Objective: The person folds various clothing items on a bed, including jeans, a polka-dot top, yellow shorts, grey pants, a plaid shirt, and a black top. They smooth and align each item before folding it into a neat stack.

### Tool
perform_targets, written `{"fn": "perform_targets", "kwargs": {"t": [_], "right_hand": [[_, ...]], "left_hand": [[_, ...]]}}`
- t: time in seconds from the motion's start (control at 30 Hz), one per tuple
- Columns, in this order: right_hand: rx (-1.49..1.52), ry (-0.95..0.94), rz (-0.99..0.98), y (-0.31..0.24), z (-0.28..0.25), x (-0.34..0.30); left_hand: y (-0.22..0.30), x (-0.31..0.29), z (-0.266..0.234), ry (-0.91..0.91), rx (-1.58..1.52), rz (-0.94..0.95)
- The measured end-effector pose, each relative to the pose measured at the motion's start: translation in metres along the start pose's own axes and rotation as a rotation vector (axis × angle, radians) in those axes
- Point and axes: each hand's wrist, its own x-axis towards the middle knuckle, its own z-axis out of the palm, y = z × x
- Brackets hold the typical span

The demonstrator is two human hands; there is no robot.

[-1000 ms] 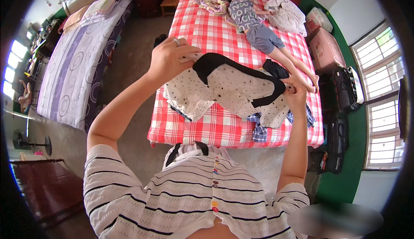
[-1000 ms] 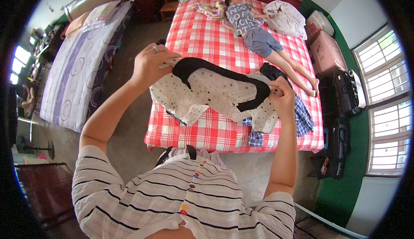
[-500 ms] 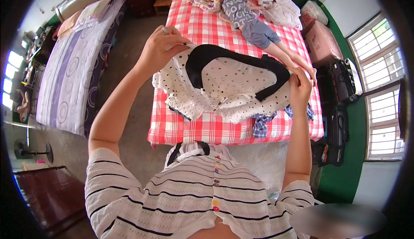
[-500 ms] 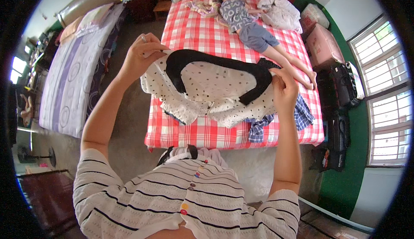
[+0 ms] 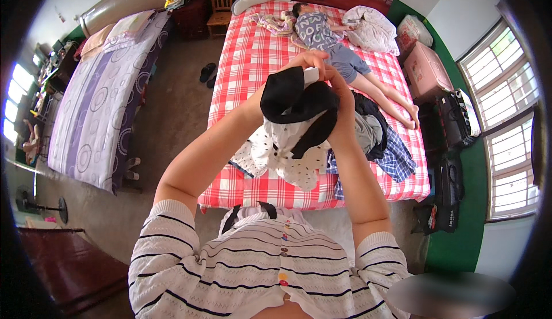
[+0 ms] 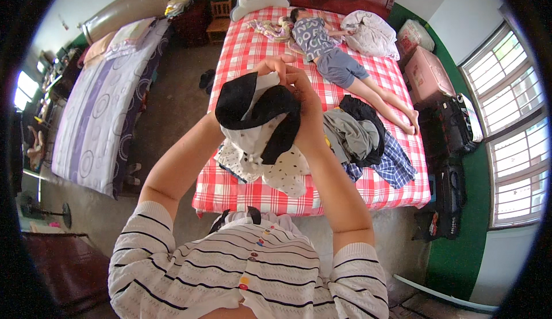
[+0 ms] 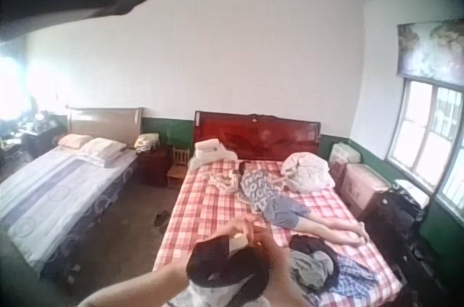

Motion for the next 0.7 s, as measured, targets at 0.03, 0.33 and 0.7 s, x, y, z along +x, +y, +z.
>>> {"fn": "perform_targets", "kwargs": {"t": [0.03, 0.33, 0.7], "right_hand": [[0.106, 0.027, 0.098, 0.002, 0.001, -0.006], [0.067, -0.055, 0.184, 0.021, -0.048, -0.033], [-0.561, 0.011, 0.142, 0.007, -0.069, -0.053]], "left_hand": [[0.002, -0.002, 0.006, 0.083, -0.031, -0.079], [0.055, -0.053, -0.015, 0.599, 0.497, -0.083], [0.09, -0.048, -0.007, -0.089, 0.605, 0.007]]}}
